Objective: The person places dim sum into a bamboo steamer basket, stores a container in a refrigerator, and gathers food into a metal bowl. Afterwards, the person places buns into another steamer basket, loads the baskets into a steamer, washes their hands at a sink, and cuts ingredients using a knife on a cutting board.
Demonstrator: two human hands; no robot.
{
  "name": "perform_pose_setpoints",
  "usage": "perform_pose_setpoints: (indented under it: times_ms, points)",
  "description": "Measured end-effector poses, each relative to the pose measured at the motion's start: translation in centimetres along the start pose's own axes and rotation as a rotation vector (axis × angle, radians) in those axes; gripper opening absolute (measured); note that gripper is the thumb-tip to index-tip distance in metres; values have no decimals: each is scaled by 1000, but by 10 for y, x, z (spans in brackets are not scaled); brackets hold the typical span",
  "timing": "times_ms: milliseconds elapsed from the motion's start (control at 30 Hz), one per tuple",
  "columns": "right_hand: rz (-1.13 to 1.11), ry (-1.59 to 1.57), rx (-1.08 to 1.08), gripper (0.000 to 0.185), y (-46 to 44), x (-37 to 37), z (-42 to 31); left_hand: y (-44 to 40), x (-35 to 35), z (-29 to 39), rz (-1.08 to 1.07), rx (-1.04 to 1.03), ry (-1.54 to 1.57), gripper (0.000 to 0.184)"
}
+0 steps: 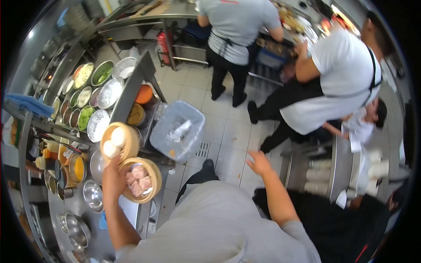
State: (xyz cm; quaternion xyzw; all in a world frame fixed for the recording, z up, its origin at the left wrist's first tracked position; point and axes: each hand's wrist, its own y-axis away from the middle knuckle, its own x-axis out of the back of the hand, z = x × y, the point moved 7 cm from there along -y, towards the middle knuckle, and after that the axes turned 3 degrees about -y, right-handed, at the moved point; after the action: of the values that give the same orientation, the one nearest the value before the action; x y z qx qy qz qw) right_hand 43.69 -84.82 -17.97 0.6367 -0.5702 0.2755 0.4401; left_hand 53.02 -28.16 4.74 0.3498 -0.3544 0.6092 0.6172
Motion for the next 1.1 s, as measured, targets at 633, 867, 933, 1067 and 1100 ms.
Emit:
perform_pose_setpoints:
  times_ms: [633,867,933,1067,1100]
  points:
    - [-521,13,-750,87,-159,8,292,-435,-90,199,-117,-73,-112,37]
    - [-389,-22,-45,80,-519,120,140,-488,-55,214,22,106,-72,39]
    - [-393,-20,193,75,-602,116,66,-490,-38,209,79,157,-76,38]
    - [-517,-74,417,71,-697,128,-117,-495,-2,202,96,281,-72,39]
    - [-564,-82,502,69,-714,121,-154,-496,6,193,110,327,-54,40]
